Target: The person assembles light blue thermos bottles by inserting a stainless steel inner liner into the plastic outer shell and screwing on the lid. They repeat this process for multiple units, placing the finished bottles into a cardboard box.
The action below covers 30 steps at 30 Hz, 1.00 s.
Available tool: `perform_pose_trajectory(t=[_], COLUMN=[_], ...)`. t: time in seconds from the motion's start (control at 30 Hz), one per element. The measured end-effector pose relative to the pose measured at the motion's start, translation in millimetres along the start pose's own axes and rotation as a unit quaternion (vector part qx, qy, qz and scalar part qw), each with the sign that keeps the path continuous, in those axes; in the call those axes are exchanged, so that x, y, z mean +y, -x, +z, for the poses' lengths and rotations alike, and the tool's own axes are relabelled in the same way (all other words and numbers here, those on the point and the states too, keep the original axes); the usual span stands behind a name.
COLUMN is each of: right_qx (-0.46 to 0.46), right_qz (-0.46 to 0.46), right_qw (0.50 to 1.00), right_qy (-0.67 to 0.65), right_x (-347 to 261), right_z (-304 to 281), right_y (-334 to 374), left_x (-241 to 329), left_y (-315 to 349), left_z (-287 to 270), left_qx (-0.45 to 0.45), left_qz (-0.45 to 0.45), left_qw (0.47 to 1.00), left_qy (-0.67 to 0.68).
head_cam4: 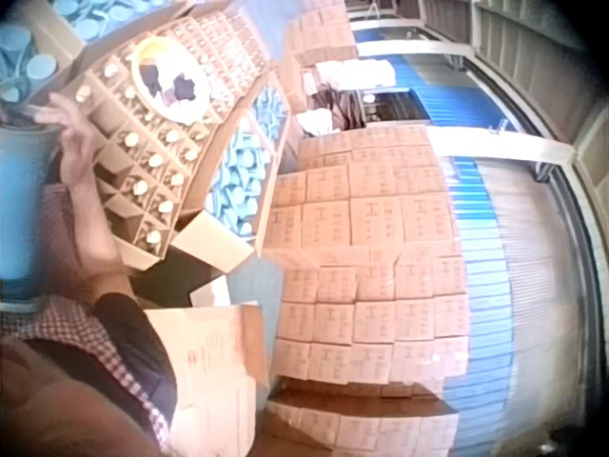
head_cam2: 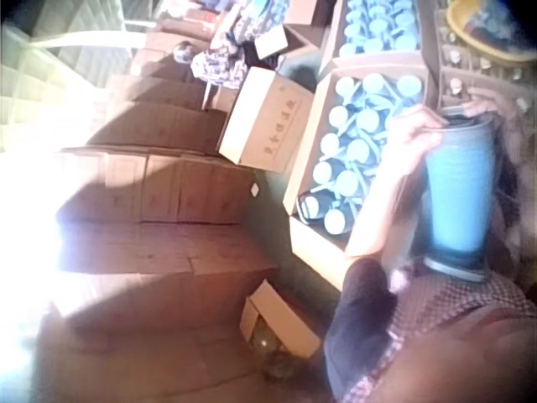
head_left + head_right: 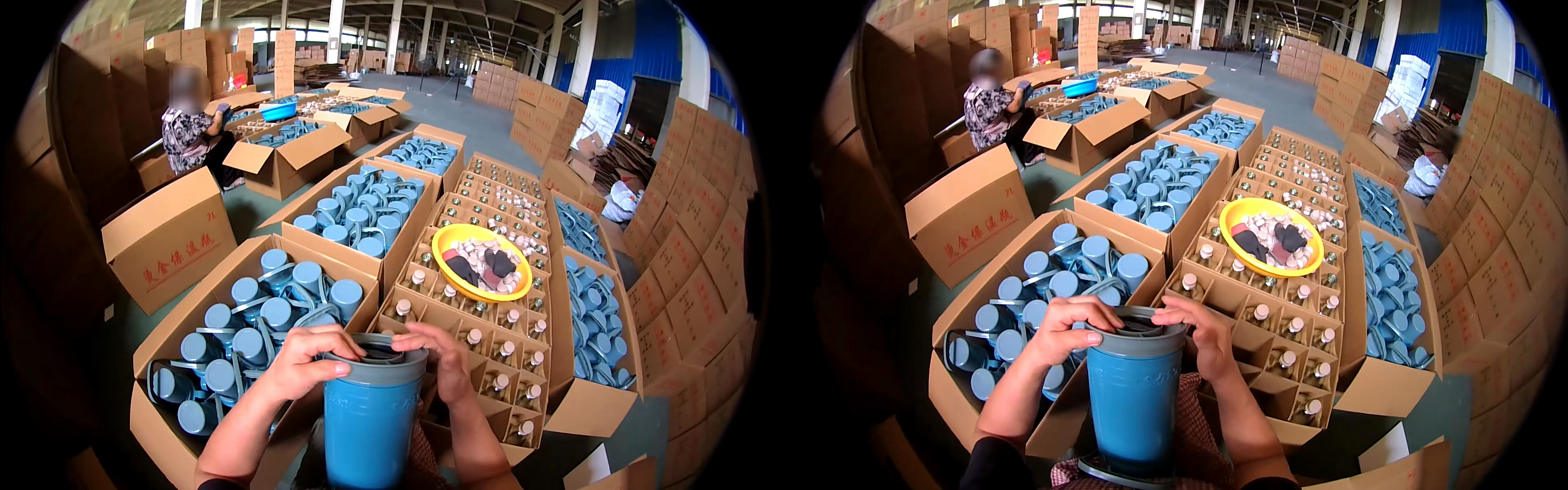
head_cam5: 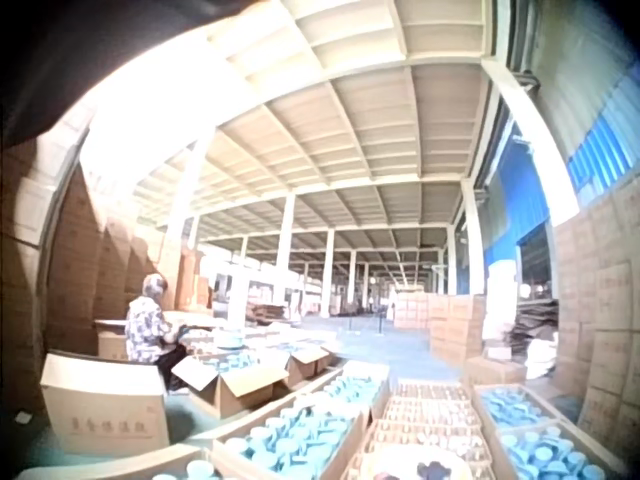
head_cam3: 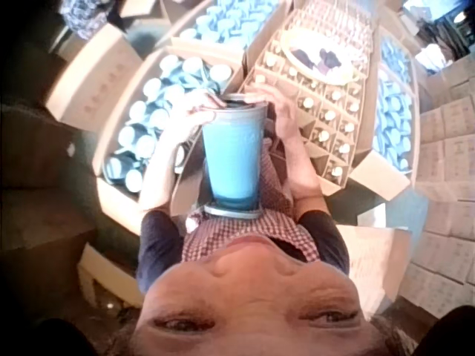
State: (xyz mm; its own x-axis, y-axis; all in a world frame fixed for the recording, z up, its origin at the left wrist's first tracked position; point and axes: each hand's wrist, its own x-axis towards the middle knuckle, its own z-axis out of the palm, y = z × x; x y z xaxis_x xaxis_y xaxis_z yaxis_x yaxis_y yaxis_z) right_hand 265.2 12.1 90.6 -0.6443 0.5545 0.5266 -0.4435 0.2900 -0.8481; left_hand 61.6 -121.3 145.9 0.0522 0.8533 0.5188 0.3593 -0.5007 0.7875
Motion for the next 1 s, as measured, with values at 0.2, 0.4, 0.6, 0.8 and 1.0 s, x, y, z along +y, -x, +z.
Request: perform_pose_trajectory(t=[0.2,0.4,0.6,0.8,1.0], right_qx=[0.033,-0.074,-0.017,-0.128,0.019], right_qz=[0.093,0.060,0.115,0.093,0.136], right_qw=[0.955,0.993,0.961,0.987,0.907], right_qy=[-0.281,-0.071,-0.251,-0.010,-0.398], right_x=[39,18,44,-2,53], right_z=[19,-8,21,-7,16], right_y=[-17,-11,-23,-19,-28], left_x=[45,2,44,-10,49], left_y=[-34,0,-51,-15,-53], left_z=[63,-2,63,-4,61], left_qx=[0.033,0.019,-0.014,-0.056,-0.083], left_qz=[0.099,0.095,0.098,0.121,0.093], left_qw=[0.928,0.988,0.903,0.989,0.892], left_qy=[-0.357,-0.122,-0.418,-0.070,-0.435])
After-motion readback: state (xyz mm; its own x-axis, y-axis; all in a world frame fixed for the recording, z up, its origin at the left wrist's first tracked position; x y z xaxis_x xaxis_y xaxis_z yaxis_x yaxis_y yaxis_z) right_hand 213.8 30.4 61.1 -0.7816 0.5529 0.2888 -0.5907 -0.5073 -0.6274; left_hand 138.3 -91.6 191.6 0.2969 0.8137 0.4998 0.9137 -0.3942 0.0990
